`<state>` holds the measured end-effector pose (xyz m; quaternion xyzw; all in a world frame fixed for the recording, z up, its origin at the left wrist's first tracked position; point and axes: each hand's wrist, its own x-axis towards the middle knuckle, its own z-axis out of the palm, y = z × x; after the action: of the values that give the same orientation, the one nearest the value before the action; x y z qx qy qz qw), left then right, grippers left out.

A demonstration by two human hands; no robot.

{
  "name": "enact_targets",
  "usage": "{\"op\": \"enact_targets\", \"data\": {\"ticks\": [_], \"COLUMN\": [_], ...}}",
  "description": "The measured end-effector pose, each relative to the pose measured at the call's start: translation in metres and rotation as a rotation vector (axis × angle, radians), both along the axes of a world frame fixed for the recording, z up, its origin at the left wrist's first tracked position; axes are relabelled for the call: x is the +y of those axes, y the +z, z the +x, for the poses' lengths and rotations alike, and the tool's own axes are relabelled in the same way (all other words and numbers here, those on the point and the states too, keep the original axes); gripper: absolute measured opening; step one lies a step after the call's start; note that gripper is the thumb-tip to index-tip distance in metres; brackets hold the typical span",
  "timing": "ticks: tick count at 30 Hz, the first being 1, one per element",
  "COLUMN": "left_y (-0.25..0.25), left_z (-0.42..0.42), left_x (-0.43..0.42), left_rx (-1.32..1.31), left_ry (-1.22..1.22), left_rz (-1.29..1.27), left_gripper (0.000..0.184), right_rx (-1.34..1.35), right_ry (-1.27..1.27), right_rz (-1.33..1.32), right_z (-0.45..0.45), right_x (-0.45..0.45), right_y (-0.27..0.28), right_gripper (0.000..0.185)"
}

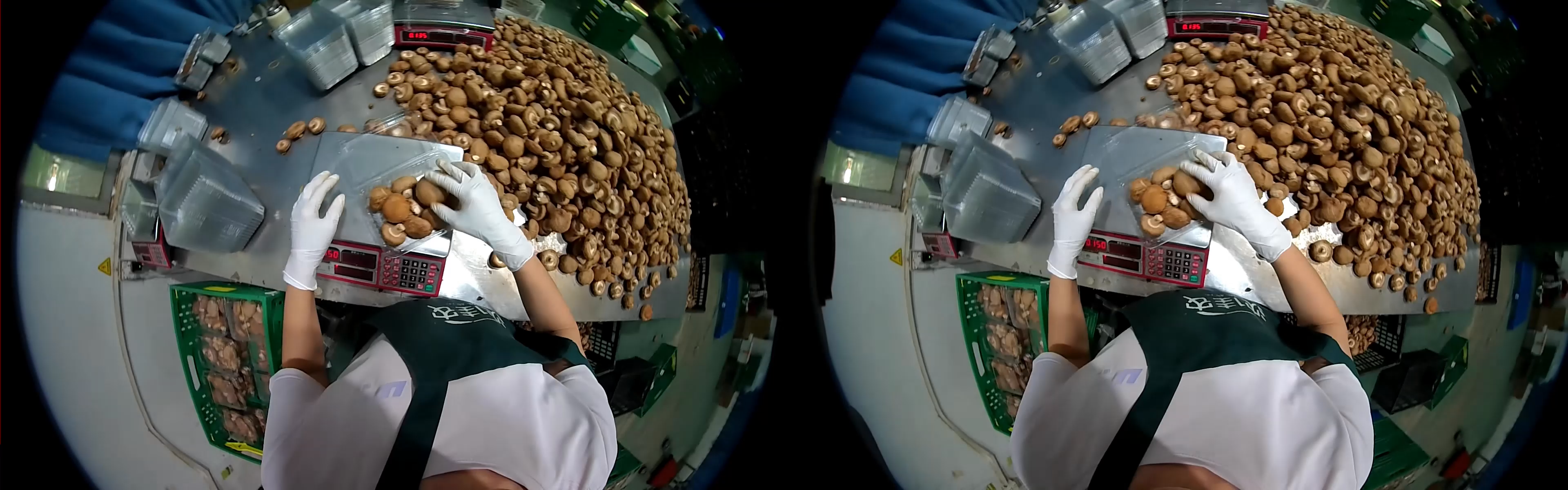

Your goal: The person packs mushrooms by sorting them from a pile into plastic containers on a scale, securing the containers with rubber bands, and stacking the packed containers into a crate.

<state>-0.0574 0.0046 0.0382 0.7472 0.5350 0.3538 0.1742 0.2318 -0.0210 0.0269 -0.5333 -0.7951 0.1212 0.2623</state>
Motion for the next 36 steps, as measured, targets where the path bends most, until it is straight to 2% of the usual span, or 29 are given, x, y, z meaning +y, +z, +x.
{"op": "enact_targets", "data": {"ticks": [4, 7, 9, 10, 11, 15, 18, 21, 23, 25, 26, 27, 29, 30, 31, 34, 36], "left_y": [-0.005, -0.012, -0.018, -0.018, -0.019, -0.033, -0.029, -0.026, -0.029, -0.015, -0.011, -0.007, 0.000, -0.006, -0.009, -0.008, 0.001], "left_z": [-0.014, -0.020, -0.023, -0.021, -0.019, -0.010, 0.008, 0.020, 0.024, 0.022, 0.020, 0.022, 0.028, 0.031, 0.035, 0.040, 0.044], "left_x": [0.007, 0.019, 0.035, 0.044, 0.053, 0.082, 0.091, 0.091, 0.089, 0.076, 0.072, 0.063, 0.043, 0.036, 0.031, 0.022, 0.016], "left_rx": [-0.049, -0.122, -0.200, -0.389, -0.581, -0.663, -0.733, -0.692, -0.751, -0.305, -0.284, -0.283, 0.117, 0.259, 0.353, 0.418, 0.467], "left_ry": [0.062, 0.142, 0.171, 0.214, 0.257, 0.251, 0.188, 0.191, 0.215, 0.062, -0.065, -0.067, -0.287, -0.312, -0.317, -0.299, -0.215], "left_rz": [-0.039, -0.061, -0.145, -0.334, -0.520, -0.570, -0.682, -0.659, -0.598, -0.337, -0.366, -0.366, -0.216, -0.155, -0.207, -0.206, -0.015], "left_gripper": [0.036, 0.039, 0.044, 0.048, 0.052, 0.058, 0.071, 0.071, 0.064, 0.053, 0.045, 0.045, 0.046, 0.049, 0.053, 0.057, 0.058], "right_rx": [0.228, 0.284, 0.391, 0.468, 0.472, 0.622, 0.717, 0.663, 0.676, 0.612, 0.547, 0.548, 0.537, 0.525, 0.525, 0.549, 0.573], "right_ry": [-0.099, -0.303, -0.406, -0.458, -0.476, -0.508, -0.536, -0.527, -0.512, -0.476, -0.439, -0.441, -0.429, -0.410, -0.411, -0.399, -0.409], "right_rz": [-0.046, -0.088, -0.159, -0.196, -0.183, -0.277, -0.347, -0.355, -0.348, -0.308, -0.271, -0.270, -0.290, -0.278, -0.277, -0.275, -0.291], "right_z": [0.012, 0.036, 0.051, 0.058, 0.062, 0.078, 0.076, 0.069, 0.062, 0.059, 0.057, 0.054, 0.051, 0.050, 0.050, 0.049, 0.049], "right_x": [-0.008, -0.019, -0.028, -0.032, -0.036, -0.048, -0.050, -0.049, -0.048, -0.047, -0.047, -0.046, -0.045, -0.044, -0.044, -0.043, -0.043], "right_y": [0.009, 0.014, 0.013, 0.009, 0.008, -0.006, -0.007, -0.003, -0.001, -0.002, -0.002, -0.002, -0.001, -0.003, -0.003, -0.009, -0.012], "right_gripper": [0.054, 0.042, 0.038, 0.036, 0.035, 0.033, 0.031, 0.029, 0.029, 0.029, 0.028, 0.028, 0.027, 0.026, 0.026, 0.026, 0.025]}}
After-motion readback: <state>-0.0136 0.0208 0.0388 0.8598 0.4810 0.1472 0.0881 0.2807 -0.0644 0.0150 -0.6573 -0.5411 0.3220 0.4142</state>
